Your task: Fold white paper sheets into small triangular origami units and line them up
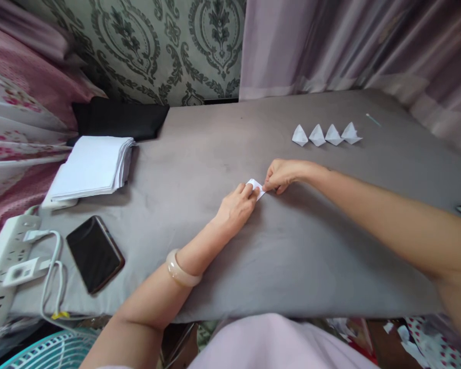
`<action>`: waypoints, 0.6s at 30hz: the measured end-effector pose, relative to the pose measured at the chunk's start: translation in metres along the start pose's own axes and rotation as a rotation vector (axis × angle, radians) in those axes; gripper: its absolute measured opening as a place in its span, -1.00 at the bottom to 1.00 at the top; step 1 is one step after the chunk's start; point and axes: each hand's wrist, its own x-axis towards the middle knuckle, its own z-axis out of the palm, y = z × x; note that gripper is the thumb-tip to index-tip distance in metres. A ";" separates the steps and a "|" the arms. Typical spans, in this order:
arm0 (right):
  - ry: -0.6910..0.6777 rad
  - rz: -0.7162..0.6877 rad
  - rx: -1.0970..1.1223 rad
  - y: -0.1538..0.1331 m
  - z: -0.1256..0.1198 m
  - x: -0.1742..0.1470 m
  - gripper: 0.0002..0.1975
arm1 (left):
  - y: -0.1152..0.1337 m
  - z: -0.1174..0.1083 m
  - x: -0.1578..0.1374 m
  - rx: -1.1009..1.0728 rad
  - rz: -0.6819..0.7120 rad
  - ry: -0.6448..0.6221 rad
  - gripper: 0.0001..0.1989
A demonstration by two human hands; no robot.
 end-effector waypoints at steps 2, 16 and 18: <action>0.014 0.037 -0.097 -0.003 0.000 0.005 -0.74 | 0.001 -0.001 0.000 0.000 -0.001 -0.013 -0.61; 0.252 -0.150 0.593 0.038 0.010 -0.015 -0.95 | 0.002 0.003 -0.003 0.011 -0.021 0.048 -0.60; 0.392 -0.256 0.689 0.041 0.026 -0.021 -0.92 | 0.004 0.002 -0.003 0.004 -0.046 0.047 -0.59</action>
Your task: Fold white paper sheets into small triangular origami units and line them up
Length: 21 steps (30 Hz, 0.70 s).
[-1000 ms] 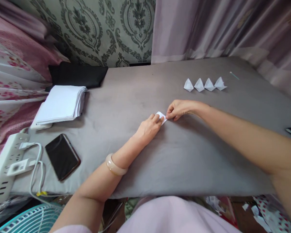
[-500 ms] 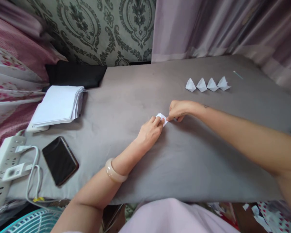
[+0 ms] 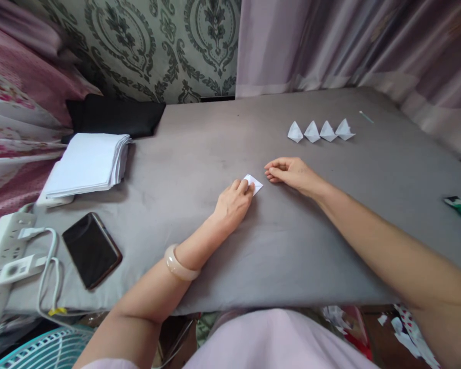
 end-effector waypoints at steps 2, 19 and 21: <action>0.015 -0.131 -0.025 0.008 0.012 -0.011 -0.82 | 0.002 0.000 -0.001 0.002 -0.030 0.002 -0.57; 0.026 -0.631 -1.042 0.019 0.051 -0.057 -0.56 | -0.056 0.012 -0.006 -0.481 -0.482 0.390 -0.64; 0.029 -0.646 -1.077 0.018 0.052 -0.056 -0.56 | -0.055 0.014 -0.006 -0.484 -0.462 0.387 -0.65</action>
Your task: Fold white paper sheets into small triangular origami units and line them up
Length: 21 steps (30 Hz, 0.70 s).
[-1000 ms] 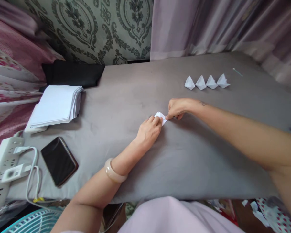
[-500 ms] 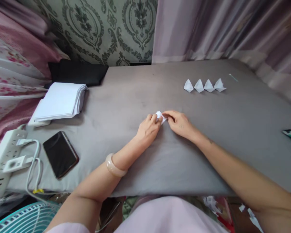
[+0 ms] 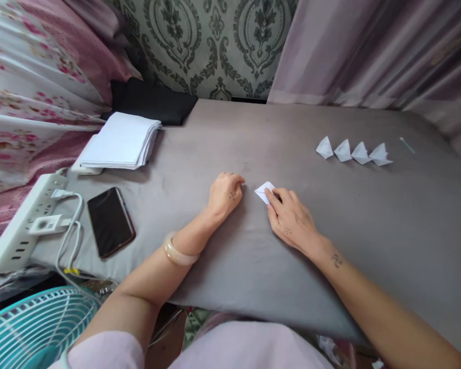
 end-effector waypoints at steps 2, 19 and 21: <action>-0.003 -0.022 -0.026 0.000 -0.002 0.003 -0.58 | 0.001 0.001 -0.001 0.010 0.053 -0.006 -0.64; 0.004 -0.034 0.111 0.018 -0.004 0.010 -0.59 | 0.043 0.007 -0.021 0.461 0.429 -0.304 -0.70; -0.014 -0.022 0.047 0.013 -0.006 0.014 -0.60 | 0.044 0.007 -0.022 0.450 0.421 -0.286 -0.70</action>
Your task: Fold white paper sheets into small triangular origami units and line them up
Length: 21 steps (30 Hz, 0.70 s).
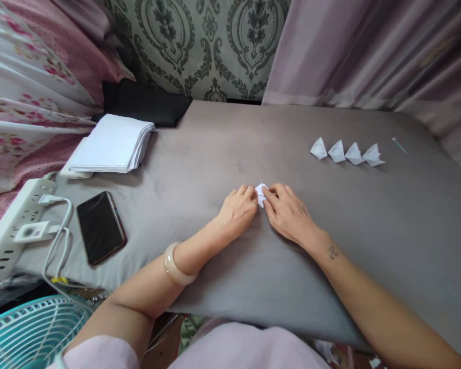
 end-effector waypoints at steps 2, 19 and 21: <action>-0.010 0.008 -0.034 -0.002 -0.002 0.006 -0.63 | -0.002 0.001 0.001 -0.050 -0.010 0.031 -0.72; 0.198 0.172 0.614 0.027 0.031 0.018 -0.61 | -0.027 0.018 0.024 -0.886 -0.286 0.189 -0.89; 0.186 0.178 0.658 0.027 0.031 0.019 -0.62 | -0.025 0.019 0.023 -1.045 -0.278 0.187 -0.88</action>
